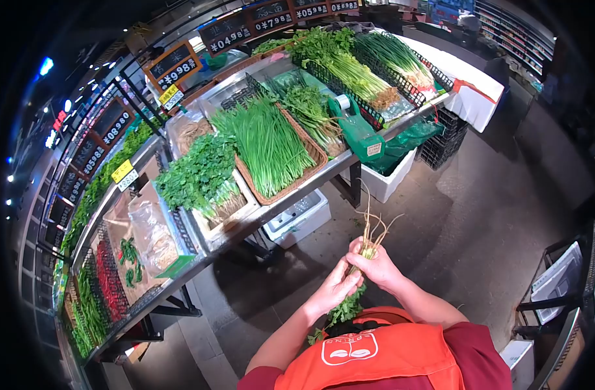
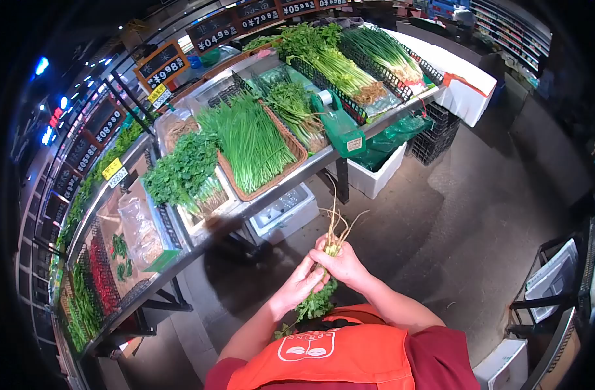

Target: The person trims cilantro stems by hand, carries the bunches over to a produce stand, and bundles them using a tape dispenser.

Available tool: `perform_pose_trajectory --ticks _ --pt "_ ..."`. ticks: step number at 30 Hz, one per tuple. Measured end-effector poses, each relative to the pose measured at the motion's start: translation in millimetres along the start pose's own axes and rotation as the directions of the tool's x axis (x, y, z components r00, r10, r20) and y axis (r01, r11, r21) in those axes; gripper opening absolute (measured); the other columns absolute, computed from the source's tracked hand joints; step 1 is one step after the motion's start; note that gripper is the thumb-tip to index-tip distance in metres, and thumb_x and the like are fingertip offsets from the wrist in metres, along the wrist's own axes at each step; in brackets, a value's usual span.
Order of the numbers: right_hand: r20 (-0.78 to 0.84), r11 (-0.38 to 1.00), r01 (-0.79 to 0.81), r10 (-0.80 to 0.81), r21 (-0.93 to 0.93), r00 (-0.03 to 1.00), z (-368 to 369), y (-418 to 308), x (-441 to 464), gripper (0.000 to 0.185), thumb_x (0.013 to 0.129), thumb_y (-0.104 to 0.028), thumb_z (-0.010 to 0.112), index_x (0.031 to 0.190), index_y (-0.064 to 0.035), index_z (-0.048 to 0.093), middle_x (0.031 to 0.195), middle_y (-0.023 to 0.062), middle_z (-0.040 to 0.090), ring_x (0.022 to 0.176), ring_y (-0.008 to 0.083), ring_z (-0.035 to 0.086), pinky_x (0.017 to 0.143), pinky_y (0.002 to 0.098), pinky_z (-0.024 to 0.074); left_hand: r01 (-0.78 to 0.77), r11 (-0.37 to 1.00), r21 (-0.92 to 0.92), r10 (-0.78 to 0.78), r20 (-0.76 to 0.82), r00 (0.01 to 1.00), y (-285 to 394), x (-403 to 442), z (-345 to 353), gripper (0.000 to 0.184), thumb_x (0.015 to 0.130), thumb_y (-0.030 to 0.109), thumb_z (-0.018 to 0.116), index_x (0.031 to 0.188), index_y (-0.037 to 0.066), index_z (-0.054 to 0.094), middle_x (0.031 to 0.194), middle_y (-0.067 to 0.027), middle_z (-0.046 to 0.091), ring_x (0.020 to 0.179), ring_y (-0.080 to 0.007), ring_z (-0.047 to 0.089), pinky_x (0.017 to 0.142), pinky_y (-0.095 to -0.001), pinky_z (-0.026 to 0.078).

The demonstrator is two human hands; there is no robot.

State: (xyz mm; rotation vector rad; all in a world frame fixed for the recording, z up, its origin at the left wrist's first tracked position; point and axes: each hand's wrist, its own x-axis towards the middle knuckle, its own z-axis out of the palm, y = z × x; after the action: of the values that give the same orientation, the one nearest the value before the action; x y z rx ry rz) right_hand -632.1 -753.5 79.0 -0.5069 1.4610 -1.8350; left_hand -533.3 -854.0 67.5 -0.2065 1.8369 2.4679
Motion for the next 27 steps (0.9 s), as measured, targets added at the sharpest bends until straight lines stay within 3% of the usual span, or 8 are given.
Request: perform_pose_trajectory --ticks 3,4,8,15,19,22,25,27 --pt "-0.032 0.994 -0.042 0.046 0.098 0.998 6.7 -5.5 28.9 0.01 0.08 -0.01 0.06 0.079 -0.0074 0.05 0.071 -0.0008 0.05 0.059 0.0063 0.05 0.046 0.0204 0.0425 0.039 0.991 0.127 -0.044 0.032 0.999 5.0 21.7 -30.7 0.041 0.094 0.026 0.039 0.131 0.008 0.031 0.08 -0.0001 0.045 0.065 -0.0059 0.039 0.056 -0.0187 0.034" --pt "-0.072 0.999 0.023 -0.021 0.037 0.997 3.6 3.1 41.4 0.011 0.08 -0.01 0.061 0.08 -0.0076 0.05 0.075 -0.0012 0.049 0.06 0.0062 0.05 0.045 0.0196 0.0428 0.069 0.996 0.058 -0.072 0.045 0.996 8.4 29.7 -35.9 0.039 0.095 0.029 0.037 0.127 0.006 0.036 0.079 0.0008 0.045 0.063 -0.0055 0.037 0.055 -0.0187 0.034" --pt "-0.101 0.997 0.069 -0.07 -0.019 0.992 -10.7 3.9 77.5 0.012 0.078 -0.007 0.062 0.076 -0.0085 0.05 0.076 -0.0024 0.049 0.065 0.0061 0.047 0.058 0.0211 0.0404 0.118 0.99 0.078 -0.128 0.126 0.984 11.3 69.5 -59.3 0.038 0.095 0.029 0.036 0.124 0.005 0.037 0.076 0.0025 0.042 0.061 -0.0054 0.036 0.053 -0.019 0.033" --pt "-0.085 0.991 0.002 0.009 0.133 0.996 -57.5 -4.8 174.5 0.009 0.078 -0.005 0.06 0.082 -0.0064 0.052 0.082 -0.0005 0.051 0.075 0.0079 0.048 0.067 0.0234 0.04 0.058 0.983 0.172 -0.054 -0.03 0.998 22.7 167.7 -80.7 0.039 0.095 0.027 0.038 0.129 0.009 0.036 0.07 0.0036 0.037 0.062 -0.006 0.033 0.056 -0.0206 0.032" --pt "0.163 0.97 -0.088 0.051 0.227 0.985 -99.7 -18.5 227.3 0.019 0.08 -0.009 0.062 0.095 -0.0047 0.052 0.088 0.0011 0.054 0.082 0.0083 0.051 0.072 0.0233 0.0416 0.094 0.996 0.012 -0.091 -0.154 0.984 34.4 223.2 -89.2 0.029 0.094 0.027 0.04 0.116 0.009 0.044 0.07 0.0051 0.039 0.062 -0.0033 0.036 0.054 -0.0169 0.03" --pt "0.308 0.968 -0.049 -0.031 0.248 0.951 -140.1 -45.3 263.3 0.025 0.079 -0.009 0.063 0.101 -0.0045 0.052 0.094 0.0015 0.054 0.086 0.008 0.05 0.077 0.0227 0.0412 0.18 0.983 0.035 -0.164 -0.261 0.951 54.4 259.0 -99.3 0.022 0.094 0.024 0.039 0.107 0.008 0.047 0.073 0.0047 0.044 0.062 -0.0022 0.038 0.052 -0.0142 0.03" --pt "0.053 0.993 0.007 -0.001 -0.114 0.999 -194.5 -49.2 308.2 0.023 0.077 -0.003 0.062 0.098 -0.0044 0.055 0.091 0.0004 0.054 0.082 0.0097 0.05 0.075 0.0231 0.0415 0.182 0.983 0.01 -0.165 -0.379 0.911 71.9 278.4 -110.2 0.024 0.094 0.023 0.039 0.109 0.006 0.047 0.075 0.0027 0.046 0.063 -0.0022 0.039 0.053 -0.014 0.032" --pt "-0.029 0.912 0.247 -0.271 -0.326 0.962 -241.7 -30.6 351.2 0.023 0.073 0.0 0.061 0.095 -0.0034 0.057 0.088 0.0024 0.055 0.081 0.0117 0.052 0.076 0.0239 0.0422 0.133 0.991 -0.031 -0.133 -0.419 0.898 82.0 286.6 -113.2 0.027 0.094 0.026 0.038 0.109 0.006 0.047 0.074 0.0025 0.045 0.061 -0.0024 0.037 0.05 -0.0143 0.03"
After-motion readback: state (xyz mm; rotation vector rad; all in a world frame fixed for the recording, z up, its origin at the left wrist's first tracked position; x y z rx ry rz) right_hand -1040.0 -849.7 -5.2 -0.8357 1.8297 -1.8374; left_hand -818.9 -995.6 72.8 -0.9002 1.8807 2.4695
